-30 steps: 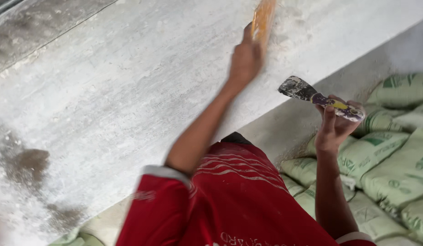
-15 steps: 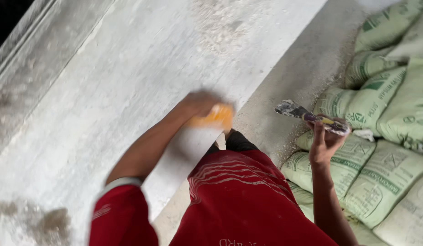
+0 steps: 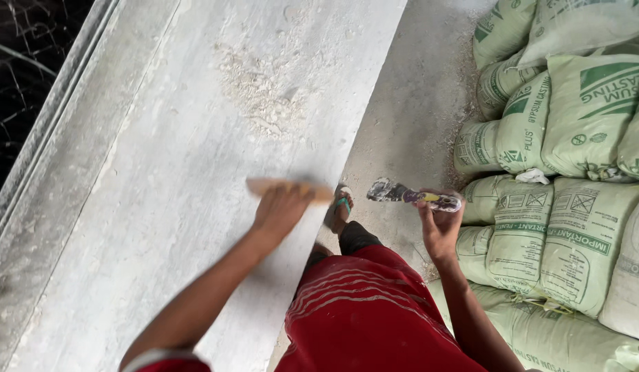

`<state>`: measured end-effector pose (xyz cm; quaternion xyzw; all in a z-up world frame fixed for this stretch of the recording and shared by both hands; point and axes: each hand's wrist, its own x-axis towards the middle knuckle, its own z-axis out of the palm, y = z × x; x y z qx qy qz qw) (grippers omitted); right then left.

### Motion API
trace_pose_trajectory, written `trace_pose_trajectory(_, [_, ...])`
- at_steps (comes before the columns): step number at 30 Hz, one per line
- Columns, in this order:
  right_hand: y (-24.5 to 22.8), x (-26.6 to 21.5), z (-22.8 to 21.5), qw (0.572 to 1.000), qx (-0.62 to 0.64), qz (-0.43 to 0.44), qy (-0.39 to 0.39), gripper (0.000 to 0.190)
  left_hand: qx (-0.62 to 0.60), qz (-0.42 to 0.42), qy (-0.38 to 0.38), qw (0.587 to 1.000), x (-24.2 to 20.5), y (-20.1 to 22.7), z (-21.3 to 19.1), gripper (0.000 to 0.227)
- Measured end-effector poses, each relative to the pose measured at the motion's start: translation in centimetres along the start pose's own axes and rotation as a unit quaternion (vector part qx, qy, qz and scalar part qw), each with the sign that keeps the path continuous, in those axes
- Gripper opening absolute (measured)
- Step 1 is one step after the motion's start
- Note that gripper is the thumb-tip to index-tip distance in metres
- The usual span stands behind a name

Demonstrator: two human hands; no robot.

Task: The person organizes long strips of decorative molding, then uses a scraper and a sponge to clean a workbench before mixing dry plaster powder and water in a container by hand.

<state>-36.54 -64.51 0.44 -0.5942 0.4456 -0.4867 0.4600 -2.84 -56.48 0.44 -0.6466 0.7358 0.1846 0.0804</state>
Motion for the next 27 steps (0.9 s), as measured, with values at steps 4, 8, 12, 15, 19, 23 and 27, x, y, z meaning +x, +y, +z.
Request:
trace_pose_trajectory(4, [0.5,1.2,0.7,0.999,0.021,0.030,0.002,0.042,0.041,0.061,0.069,0.995,-8.5,0.6,6.3,0.046])
trace_pose_trajectory(8, [2.2,4.3,1.0,0.999,0.020,0.026,-0.021,0.043,0.014,0.061,0.124,0.990,-11.4,2.1,8.8,0.045])
trace_pose_trajectory(12, [2.2,8.7,1.8,0.998,0.034,0.022,-0.042,0.045,0.000,0.041,0.129,0.991,-5.9,0.7,8.2,0.044])
trace_pose_trajectory(15, [2.2,11.9,1.6,0.998,0.033,0.007,-0.044,0.044,0.032,0.039,0.178,0.983,0.5,-0.3,6.7,0.043])
trace_pose_trajectory(19, [3.7,16.6,0.1,0.999,0.033,0.011,-0.030,0.043,0.062,0.059,0.228,0.970,12.5,-3.1,0.2,0.037])
trace_pose_trajectory(23, [5.0,22.1,-2.4,1.000,0.027,0.003,-0.005,0.043,0.127,0.037,0.192,0.972,25.4,-7.9,-4.1,0.028])
trace_pose_trajectory(27, [5.3,27.6,-4.5,1.000,-0.003,-0.008,-0.017,0.045,0.088,0.016,0.240,0.967,36.4,-7.0,-9.2,0.020])
